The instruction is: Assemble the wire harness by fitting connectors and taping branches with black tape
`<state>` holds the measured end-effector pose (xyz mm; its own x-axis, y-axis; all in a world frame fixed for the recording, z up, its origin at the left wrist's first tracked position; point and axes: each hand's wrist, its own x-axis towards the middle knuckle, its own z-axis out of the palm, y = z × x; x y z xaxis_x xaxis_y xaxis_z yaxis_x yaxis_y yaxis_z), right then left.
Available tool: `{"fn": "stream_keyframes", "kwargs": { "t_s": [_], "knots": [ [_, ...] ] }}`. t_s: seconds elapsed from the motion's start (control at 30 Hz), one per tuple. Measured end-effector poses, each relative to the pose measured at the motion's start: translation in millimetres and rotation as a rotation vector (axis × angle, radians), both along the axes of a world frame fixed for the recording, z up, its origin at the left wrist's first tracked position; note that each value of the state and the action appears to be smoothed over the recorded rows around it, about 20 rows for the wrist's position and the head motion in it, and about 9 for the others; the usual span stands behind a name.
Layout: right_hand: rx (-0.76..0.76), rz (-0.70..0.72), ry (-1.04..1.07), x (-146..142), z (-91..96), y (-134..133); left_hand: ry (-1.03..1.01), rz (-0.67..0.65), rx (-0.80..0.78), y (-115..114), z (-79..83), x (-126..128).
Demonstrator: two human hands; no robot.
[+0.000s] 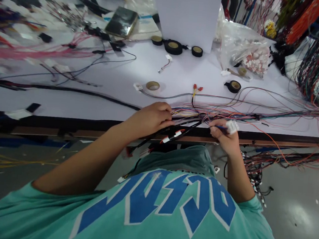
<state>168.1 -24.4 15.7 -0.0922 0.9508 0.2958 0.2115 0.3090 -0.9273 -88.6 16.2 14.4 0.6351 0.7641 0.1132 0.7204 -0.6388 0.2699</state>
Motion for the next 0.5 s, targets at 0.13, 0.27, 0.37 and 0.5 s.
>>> {"fn": "stream_keyframes", "kwargs": {
  "t_s": [0.13,0.27,0.37,0.5],
  "knots": [
    [0.006,0.054,-0.115,10,-9.0,-16,0.094,0.079,0.068,-3,3.0,2],
    [-0.022,0.040,-0.109,15,-13.6,-23,0.127,0.132,0.039,-8,6.2,3],
    [-0.002,0.205,-0.218,18,-12.4,-24,0.115,0.207,0.008,-11,5.5,0],
    [0.027,0.374,-0.385,27,-0.6,-30,0.020,0.242,-0.021,-15,-1.4,-7]
  ]
}}
